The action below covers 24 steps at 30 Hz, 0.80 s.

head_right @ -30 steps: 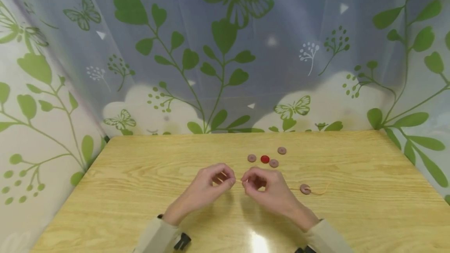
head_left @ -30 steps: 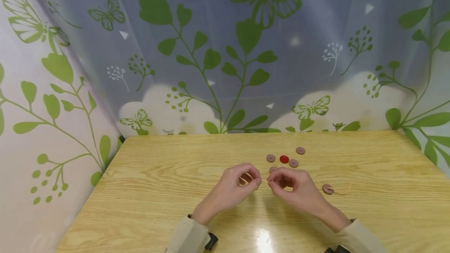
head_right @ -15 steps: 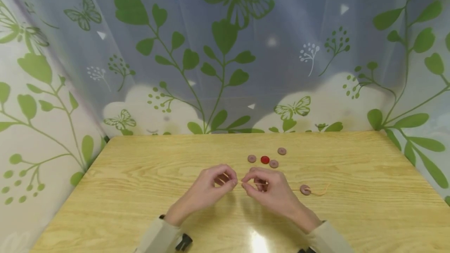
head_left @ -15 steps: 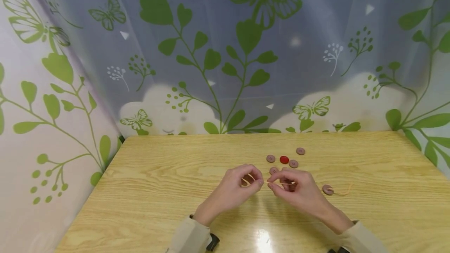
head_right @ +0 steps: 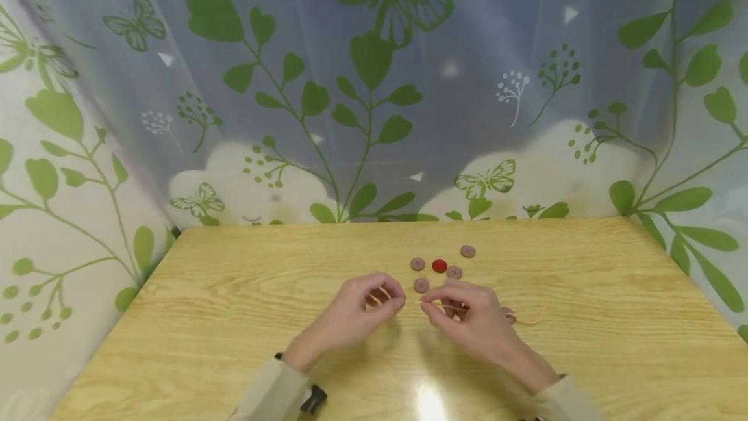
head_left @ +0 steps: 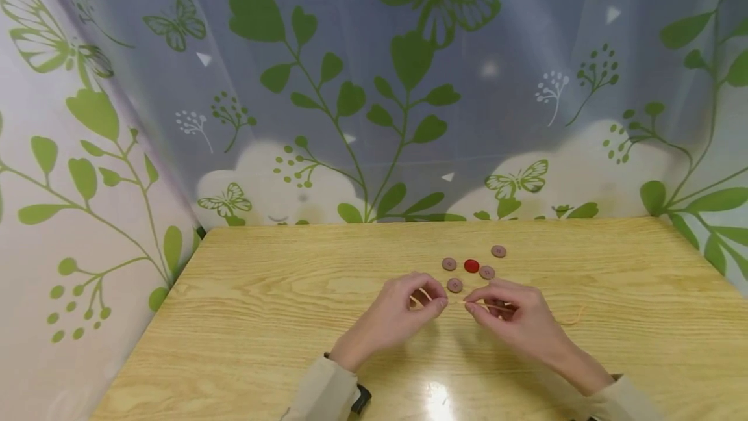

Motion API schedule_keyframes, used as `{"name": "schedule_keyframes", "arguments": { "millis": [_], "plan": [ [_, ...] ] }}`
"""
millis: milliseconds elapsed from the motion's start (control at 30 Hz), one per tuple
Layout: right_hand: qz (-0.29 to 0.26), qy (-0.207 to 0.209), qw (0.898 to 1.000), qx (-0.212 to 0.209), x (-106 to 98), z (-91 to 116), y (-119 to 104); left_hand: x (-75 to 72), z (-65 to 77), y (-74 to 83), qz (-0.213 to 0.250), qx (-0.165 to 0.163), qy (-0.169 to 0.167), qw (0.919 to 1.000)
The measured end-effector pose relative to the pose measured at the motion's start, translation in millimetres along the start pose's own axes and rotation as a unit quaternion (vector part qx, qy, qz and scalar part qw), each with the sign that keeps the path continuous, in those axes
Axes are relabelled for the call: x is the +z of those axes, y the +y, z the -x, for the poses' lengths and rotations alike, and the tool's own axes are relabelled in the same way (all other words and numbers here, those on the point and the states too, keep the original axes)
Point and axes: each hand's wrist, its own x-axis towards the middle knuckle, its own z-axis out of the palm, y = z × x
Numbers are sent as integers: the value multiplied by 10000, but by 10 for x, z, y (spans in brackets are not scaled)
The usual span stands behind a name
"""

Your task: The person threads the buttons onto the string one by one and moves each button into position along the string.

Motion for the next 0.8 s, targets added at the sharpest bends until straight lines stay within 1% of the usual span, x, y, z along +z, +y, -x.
{"name": "schedule_keyframes", "arguments": {
  "millis": [100,233,367,467,600,733,800],
  "plan": [
    [-12,6,10000,11,-64,16,-3,-9,-47,-27,-276,14,36,9996],
    [-79,57,9999,-98,-131,31,2,1,-137,-67,-802,28,4,9968],
    [-51,83,9999,-121,-181,48,9,25,-239,-103,-1236,-46,-117,9923],
    [-66,76,9999,0,-210,69,22,46,-318,-112,-1499,-130,-237,9883],
    [-151,76,9998,136,-242,95,47,81,-421,-90,-1878,-245,-484,9807],
    [-221,141,9996,43,-268,106,55,126,-504,-74,-2250,-430,-727,9707],
    [-214,160,9996,-20,-286,105,56,147,-537,-75,-2432,-521,-773,9655]
  ]
}}
